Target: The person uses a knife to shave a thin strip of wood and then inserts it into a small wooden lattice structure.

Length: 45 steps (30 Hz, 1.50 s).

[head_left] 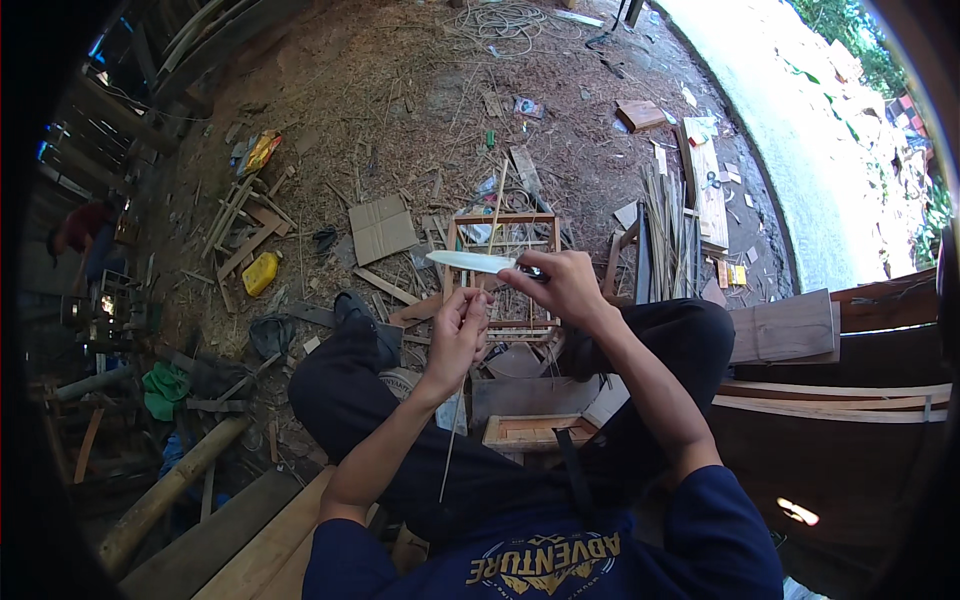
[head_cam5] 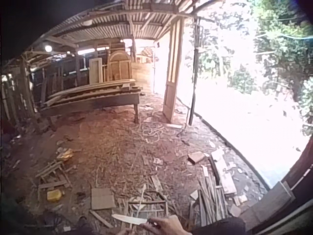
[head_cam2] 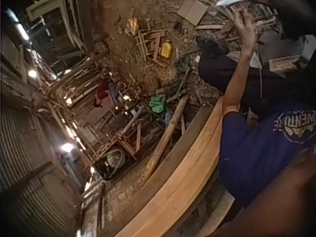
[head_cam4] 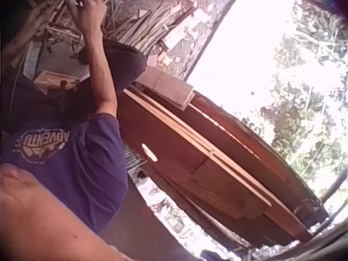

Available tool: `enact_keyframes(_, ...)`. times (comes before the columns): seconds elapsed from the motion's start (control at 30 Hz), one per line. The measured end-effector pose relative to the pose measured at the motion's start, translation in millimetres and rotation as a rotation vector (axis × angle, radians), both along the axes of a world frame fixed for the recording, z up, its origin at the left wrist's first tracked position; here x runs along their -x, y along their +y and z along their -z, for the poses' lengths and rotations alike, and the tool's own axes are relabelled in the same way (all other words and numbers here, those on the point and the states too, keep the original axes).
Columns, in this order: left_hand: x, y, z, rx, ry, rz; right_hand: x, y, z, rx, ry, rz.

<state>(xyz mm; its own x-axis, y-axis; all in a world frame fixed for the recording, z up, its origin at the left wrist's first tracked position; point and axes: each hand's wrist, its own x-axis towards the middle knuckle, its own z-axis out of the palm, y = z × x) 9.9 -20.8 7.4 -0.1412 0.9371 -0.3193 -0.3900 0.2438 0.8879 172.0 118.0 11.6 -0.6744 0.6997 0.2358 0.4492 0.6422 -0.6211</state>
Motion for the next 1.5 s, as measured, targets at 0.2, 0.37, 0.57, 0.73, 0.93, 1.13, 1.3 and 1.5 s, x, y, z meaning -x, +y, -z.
enact_keyframes(0.2, -8.7, 2.3, 3.2, -0.027, 0.059, -0.043, 9.6, -16.6, 2.5, -0.06, 0.148, -0.075)
enact_keyframes(0.37, -6.6, 0.1, 15.3, -0.042, 0.044, -0.033, 10.9, -17.2, 2.5, -0.101, 0.206, -0.112)
enact_keyframes(0.57, -11.6, -6.1, 13.7, -0.029, 0.207, -0.088, 5.7, -11.6, 10.3, -0.086, 0.123, -0.169)
enact_keyframes(0.73, -10.7, -5.4, 6.3, 0.002, 0.154, -0.063, 1.7, -7.7, 5.7, -0.082, 0.005, -0.165)
enact_keyframes(0.93, -11.0, -3.8, -0.6, 0.032, 0.046, -0.041, 2.1, -4.1, 9.7, -0.137, 0.042, -0.144)
enact_keyframes(1.13, -2.1, -4.2, -12.5, 0.041, -0.007, -0.073, -10.0, 14.0, 8.6, -0.202, -0.011, -0.053)
enact_keyframes(1.3, -0.4, -6.5, -13.6, 0.026, -0.047, -0.063, -23.9, 34.7, 4.4, -0.197, -0.087, 0.121)
enact_keyframes(1.5, 2.7, -9.5, -12.1, 0.058, -0.067, -0.05, -22.0, 24.1, 2.9, -0.208, -0.098, 0.166)
